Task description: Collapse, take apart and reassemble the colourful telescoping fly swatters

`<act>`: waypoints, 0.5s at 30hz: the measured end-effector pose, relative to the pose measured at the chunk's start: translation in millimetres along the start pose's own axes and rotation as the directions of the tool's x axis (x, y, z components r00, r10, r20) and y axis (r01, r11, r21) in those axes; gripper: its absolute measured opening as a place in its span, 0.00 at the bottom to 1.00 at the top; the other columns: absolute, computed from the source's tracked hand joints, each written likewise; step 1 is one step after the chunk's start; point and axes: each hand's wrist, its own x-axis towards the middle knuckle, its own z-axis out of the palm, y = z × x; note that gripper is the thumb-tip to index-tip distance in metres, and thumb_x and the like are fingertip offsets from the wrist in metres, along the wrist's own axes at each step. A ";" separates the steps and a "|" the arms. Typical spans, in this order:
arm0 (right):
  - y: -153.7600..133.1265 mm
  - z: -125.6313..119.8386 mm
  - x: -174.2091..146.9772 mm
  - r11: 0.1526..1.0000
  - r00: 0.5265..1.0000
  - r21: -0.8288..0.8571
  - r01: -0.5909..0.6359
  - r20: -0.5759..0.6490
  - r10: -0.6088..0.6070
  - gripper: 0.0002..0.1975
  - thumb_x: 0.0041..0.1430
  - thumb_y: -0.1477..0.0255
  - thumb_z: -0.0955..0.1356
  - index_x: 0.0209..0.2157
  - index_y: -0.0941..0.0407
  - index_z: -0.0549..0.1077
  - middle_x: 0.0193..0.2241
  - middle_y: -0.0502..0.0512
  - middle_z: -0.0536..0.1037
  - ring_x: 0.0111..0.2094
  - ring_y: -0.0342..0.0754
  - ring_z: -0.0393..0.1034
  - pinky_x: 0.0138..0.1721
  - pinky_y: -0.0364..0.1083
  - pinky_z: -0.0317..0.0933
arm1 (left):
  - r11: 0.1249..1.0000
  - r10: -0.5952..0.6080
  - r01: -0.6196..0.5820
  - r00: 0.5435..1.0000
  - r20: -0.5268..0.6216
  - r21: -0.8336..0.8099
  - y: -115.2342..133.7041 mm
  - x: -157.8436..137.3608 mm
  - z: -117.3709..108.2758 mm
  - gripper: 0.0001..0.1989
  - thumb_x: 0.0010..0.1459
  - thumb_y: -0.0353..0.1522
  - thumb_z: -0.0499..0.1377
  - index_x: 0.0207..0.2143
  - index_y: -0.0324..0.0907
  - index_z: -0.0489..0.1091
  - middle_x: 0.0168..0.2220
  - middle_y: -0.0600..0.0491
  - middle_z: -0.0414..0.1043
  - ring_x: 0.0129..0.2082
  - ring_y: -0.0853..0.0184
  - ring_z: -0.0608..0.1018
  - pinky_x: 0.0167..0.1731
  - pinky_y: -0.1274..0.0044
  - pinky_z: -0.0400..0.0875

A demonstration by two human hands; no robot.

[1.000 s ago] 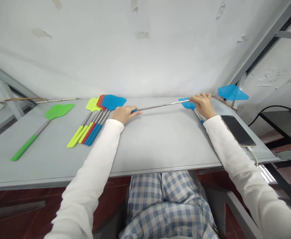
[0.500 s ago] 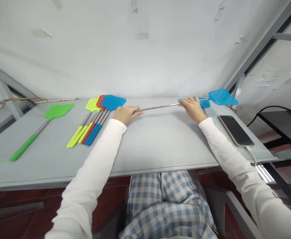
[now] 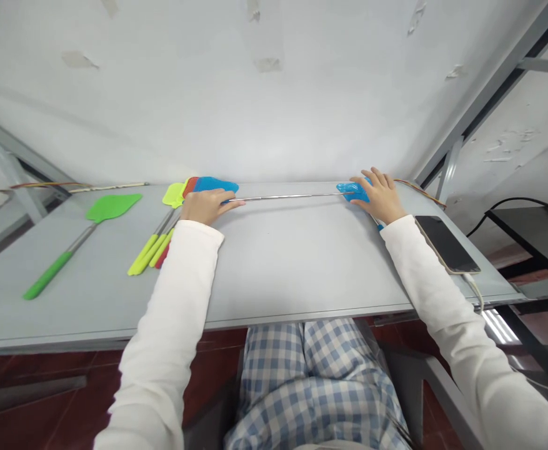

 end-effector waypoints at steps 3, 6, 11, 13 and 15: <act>0.3 6.5 -0.4 0.998 0.998 -0.031 -0.060 0.001 0.060 0.16 0.62 0.62 0.65 0.49 0.52 0.73 0.57 0.62 0.68 0.61 0.66 0.54 0.55 0.64 0.52 | 1.000 0.010 -0.010 1.000 -0.012 0.013 2.8 -0.9 1.2 0.23 0.62 0.52 0.48 0.38 0.49 0.76 0.38 0.48 0.78 0.38 0.61 0.76 0.28 0.74 0.53; 1.1 8.8 0.1 0.995 0.996 -0.034 -0.091 -0.001 0.091 0.14 0.64 0.62 0.63 0.42 0.53 0.76 0.52 0.64 0.72 0.56 0.65 0.59 0.51 0.64 0.55 | 1.000 -0.008 0.008 1.000 -0.005 0.005 8.7 -1.6 4.2 0.24 0.62 0.51 0.47 0.36 0.48 0.76 0.36 0.48 0.78 0.37 0.60 0.77 0.27 0.73 0.53; 2.0 6.7 4.0 0.999 0.997 -0.017 -0.050 -0.064 0.049 0.15 0.66 0.65 0.60 0.40 0.54 0.76 0.52 0.65 0.71 0.55 0.63 0.60 0.51 0.64 0.54 | 0.995 -0.095 0.097 0.994 0.056 -0.029 16.8 -0.4 11.1 0.30 0.65 0.48 0.40 0.32 0.44 0.78 0.28 0.44 0.77 0.33 0.58 0.77 0.28 0.72 0.55; 1.2 6.5 5.6 1.000 0.999 -0.015 -0.013 -0.042 0.013 0.15 0.67 0.66 0.58 0.40 0.53 0.75 0.52 0.64 0.71 0.54 0.61 0.63 0.53 0.63 0.53 | 0.990 -0.142 0.143 0.989 0.038 -0.013 18.3 0.6 13.2 0.32 0.65 0.48 0.39 0.33 0.43 0.79 0.28 0.42 0.77 0.33 0.56 0.77 0.29 0.72 0.56; -4.4 6.1 7.0 0.999 1.000 -0.020 0.029 0.000 -0.029 0.15 0.68 0.67 0.57 0.41 0.54 0.74 0.50 0.63 0.72 0.51 0.57 0.66 0.55 0.61 0.53 | 0.986 -0.165 0.165 0.986 0.030 -0.001 22.9 1.7 14.5 0.33 0.65 0.48 0.39 0.33 0.42 0.79 0.29 0.40 0.77 0.34 0.55 0.77 0.31 0.71 0.58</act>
